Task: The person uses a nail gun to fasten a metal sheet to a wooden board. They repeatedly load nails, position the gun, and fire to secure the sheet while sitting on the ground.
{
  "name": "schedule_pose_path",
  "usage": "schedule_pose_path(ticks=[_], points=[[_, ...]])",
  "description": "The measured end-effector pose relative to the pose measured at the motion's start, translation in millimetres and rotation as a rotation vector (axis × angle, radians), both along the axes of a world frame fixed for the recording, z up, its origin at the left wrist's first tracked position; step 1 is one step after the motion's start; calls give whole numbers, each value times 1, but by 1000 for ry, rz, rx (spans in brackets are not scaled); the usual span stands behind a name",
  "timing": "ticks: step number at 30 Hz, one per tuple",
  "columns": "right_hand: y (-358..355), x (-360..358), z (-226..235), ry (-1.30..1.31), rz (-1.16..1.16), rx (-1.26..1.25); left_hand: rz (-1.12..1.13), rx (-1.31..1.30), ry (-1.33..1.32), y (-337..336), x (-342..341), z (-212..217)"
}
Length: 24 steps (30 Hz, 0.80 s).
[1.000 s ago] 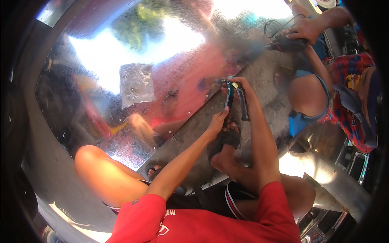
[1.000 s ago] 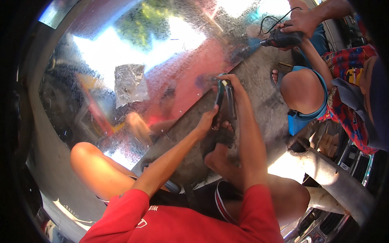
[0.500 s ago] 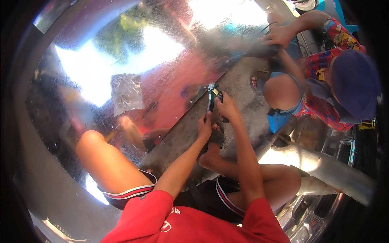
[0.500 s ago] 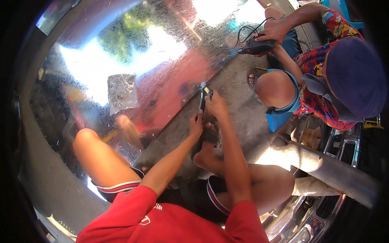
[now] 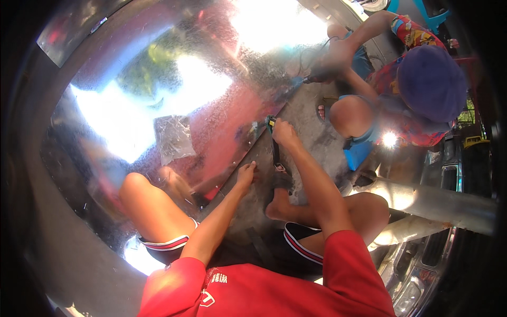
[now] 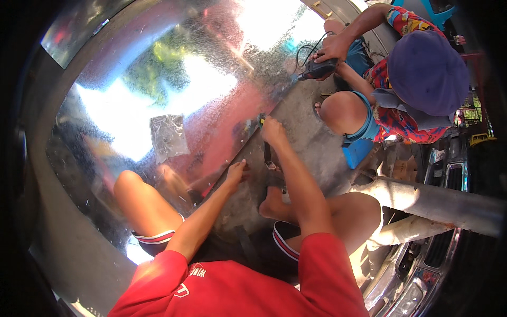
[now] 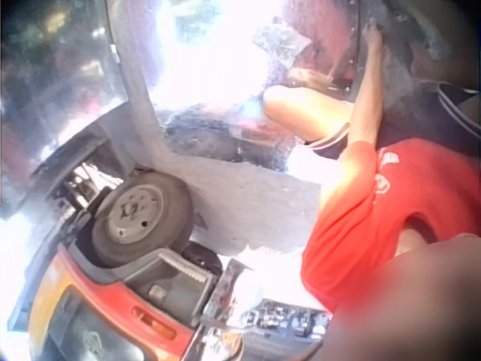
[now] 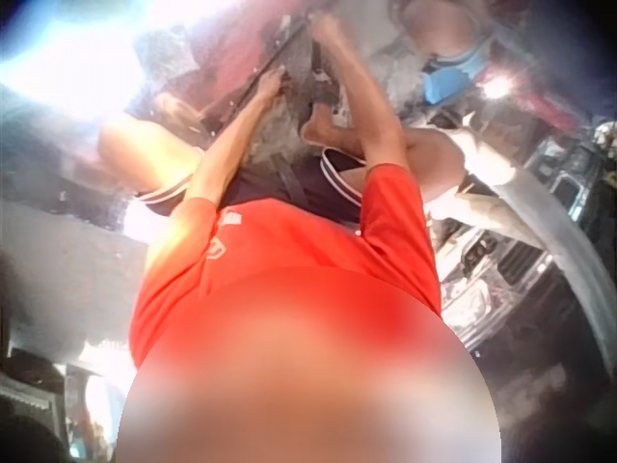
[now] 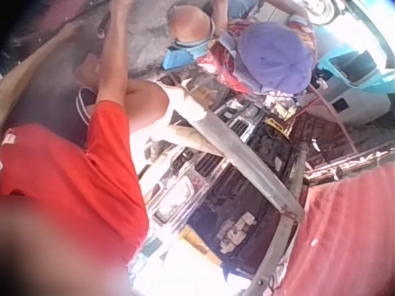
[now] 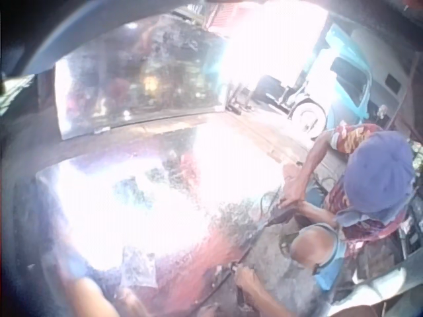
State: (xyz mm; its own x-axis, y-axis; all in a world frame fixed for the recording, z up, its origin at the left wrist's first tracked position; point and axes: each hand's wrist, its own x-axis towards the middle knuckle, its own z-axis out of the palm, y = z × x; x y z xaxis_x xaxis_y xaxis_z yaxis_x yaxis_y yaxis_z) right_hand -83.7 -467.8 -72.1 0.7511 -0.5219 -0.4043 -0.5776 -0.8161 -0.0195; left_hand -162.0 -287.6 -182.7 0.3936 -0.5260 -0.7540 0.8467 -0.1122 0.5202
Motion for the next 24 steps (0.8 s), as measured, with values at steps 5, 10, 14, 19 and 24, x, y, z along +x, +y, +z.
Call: schedule_pose_path(ticks=[5,10,14,19,24], points=[[-19,23,-8,101,45,6,71,-34,-56,-1,15,6],[-37,46,-44,282,174,74,187,-115,-23,27,45,-12],[-60,54,-85,292,155,-1,152,-176,59,40,72,-45],[-42,66,-118,320,191,-8,80,-84,97,48,88,-66],[-19,85,-134,368,251,-19,46,-28,145,52,89,-70]])
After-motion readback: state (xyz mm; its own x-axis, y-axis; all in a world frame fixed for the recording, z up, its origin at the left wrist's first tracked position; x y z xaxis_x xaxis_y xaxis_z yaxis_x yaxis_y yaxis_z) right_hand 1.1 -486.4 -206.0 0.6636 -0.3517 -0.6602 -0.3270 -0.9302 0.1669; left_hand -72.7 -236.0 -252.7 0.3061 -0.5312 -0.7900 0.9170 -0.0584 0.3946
